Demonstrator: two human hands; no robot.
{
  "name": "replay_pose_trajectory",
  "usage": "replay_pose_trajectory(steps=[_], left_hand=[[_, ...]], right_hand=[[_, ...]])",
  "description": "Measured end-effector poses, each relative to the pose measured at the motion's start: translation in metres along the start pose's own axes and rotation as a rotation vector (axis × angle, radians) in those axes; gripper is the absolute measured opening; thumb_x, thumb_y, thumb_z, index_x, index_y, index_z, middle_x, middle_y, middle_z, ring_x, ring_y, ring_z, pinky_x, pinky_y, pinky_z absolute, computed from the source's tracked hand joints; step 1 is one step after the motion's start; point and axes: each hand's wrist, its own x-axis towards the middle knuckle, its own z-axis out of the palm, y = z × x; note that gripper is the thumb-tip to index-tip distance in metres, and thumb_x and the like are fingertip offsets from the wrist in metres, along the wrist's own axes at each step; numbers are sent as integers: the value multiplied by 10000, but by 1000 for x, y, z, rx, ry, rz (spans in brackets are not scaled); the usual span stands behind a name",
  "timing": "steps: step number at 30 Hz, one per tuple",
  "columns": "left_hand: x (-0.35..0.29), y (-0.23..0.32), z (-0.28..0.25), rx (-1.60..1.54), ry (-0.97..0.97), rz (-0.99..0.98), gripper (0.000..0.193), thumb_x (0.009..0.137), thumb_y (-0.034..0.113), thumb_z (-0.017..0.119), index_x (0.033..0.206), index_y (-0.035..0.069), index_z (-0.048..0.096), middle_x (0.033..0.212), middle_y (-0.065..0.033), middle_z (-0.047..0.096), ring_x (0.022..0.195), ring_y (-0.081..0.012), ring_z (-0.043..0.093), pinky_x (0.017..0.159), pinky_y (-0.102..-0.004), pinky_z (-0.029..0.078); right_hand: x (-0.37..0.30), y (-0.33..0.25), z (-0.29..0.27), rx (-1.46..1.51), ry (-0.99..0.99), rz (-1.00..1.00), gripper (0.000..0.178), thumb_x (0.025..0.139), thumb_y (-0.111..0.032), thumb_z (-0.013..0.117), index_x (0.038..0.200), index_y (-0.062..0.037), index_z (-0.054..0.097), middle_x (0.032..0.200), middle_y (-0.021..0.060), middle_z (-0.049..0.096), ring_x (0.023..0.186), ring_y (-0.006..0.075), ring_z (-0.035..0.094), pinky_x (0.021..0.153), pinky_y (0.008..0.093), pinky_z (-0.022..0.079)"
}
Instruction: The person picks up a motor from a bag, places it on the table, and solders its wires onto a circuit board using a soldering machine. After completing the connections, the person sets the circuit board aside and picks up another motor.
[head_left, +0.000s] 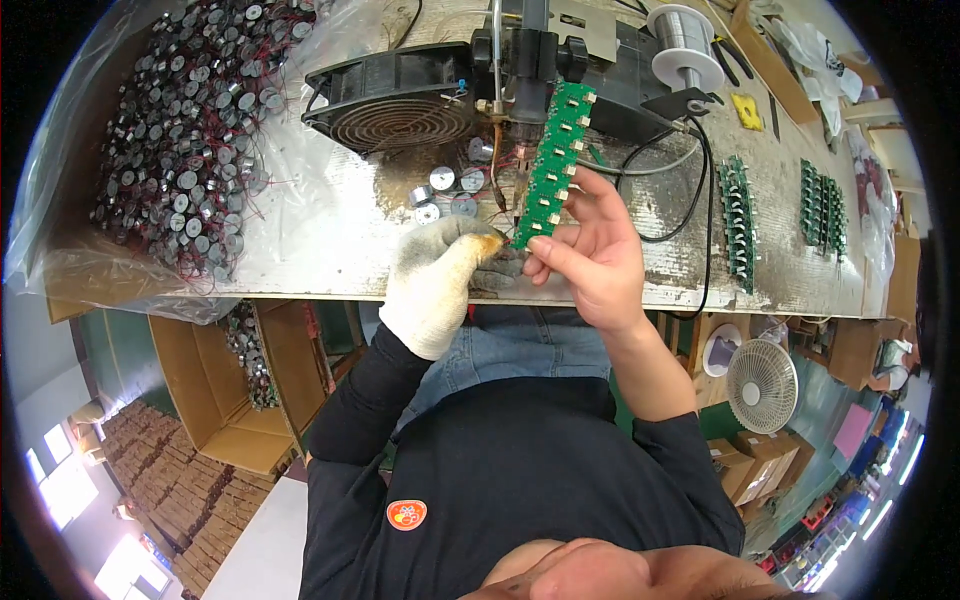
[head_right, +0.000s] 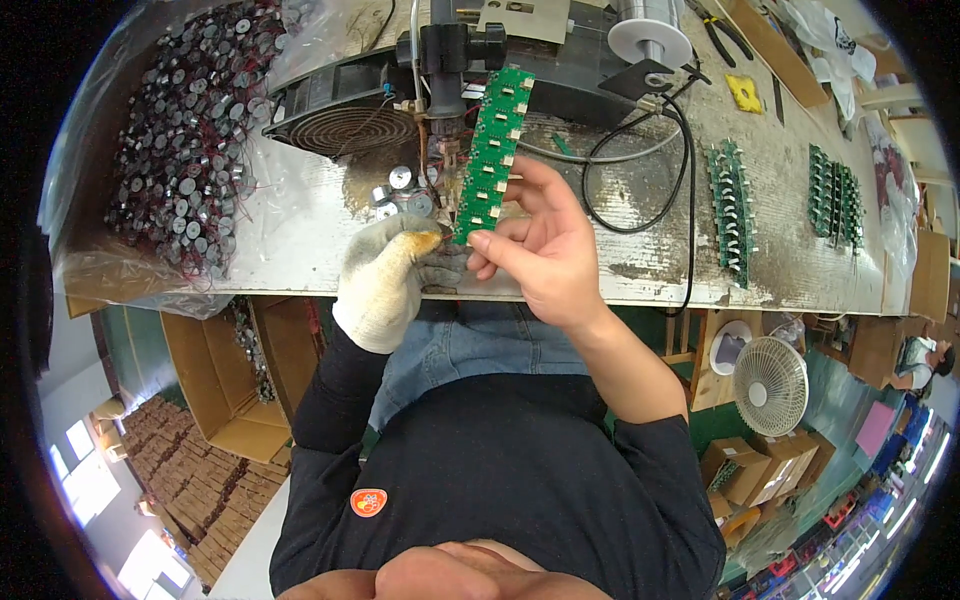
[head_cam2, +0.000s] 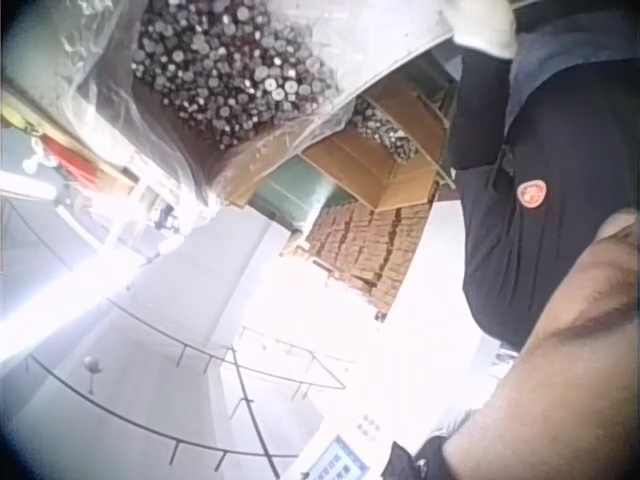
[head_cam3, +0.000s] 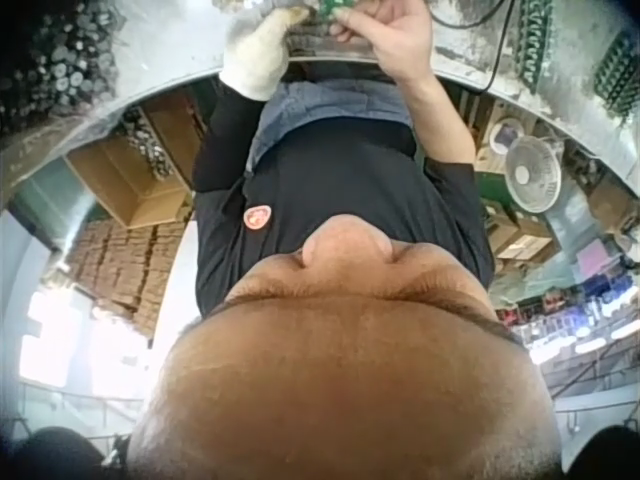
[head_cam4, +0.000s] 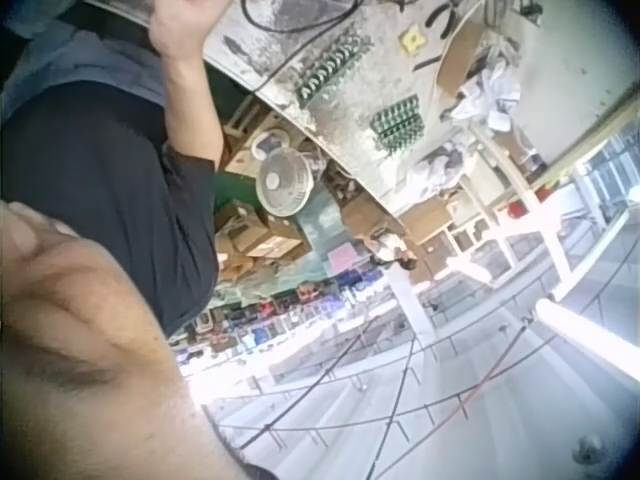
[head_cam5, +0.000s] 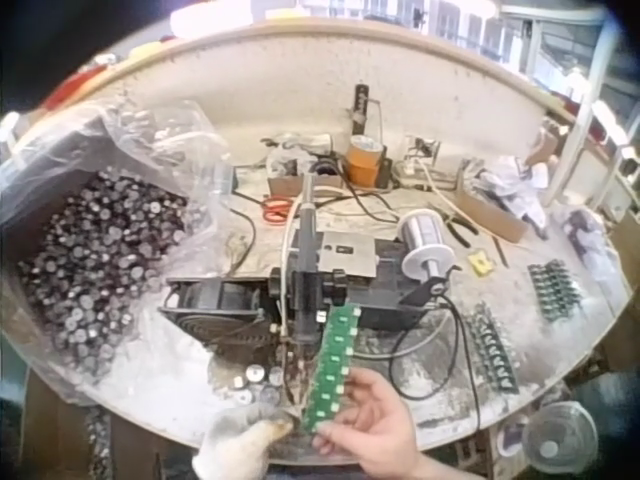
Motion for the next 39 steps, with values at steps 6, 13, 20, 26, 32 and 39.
replay_pose_trajectory(steps=[6,13,20,26,32,39], left_hand=[[3,0,-1,6,2,7,200,894,125,527,934,-32,645,827,-65,652,760,-110,591,688,-258,464],[3,9,7,-140,-2,-27,200,906,118,510,945,-34,633,843,-61,651,763,-110,601,687,-257,472],[3,8,5,-114,-6,-30,201,908,107,498,955,-39,629,843,-60,653,778,-109,621,692,-248,483],[4,-3,2,-135,-13,-30,202,902,103,493,940,-37,633,827,-61,653,773,-108,615,686,-246,479],[3,-4,2,-30,11,63,202,900,106,484,918,-28,635,823,-66,653,748,-107,608,684,-246,478],[2,2,0,-204,-13,-80,137,851,73,541,885,-30,624,825,-74,650,753,-121,615,694,-251,481]], right_hand=[[3,1,1,27,14,-23,623,799,135,586,1338,-29,322,1143,156,532,715,185,646,556,257,538],[6,-3,3,43,29,-18,628,796,136,589,1339,-31,322,1139,155,531,719,188,648,561,257,541],[3,-4,3,25,27,-35,628,798,131,594,1341,-28,318,1135,152,529,710,185,646,563,256,542],[2,2,2,20,15,-31,619,798,132,594,1335,-28,330,1136,150,529,709,178,645,565,256,542],[1,2,2,20,16,-26,621,796,133,594,1335,-29,330,1136,150,530,708,180,645,557,257,546],[-1,2,1,23,33,-2,636,782,142,585,1338,-37,332,1157,171,534,679,192,649,527,253,536]])
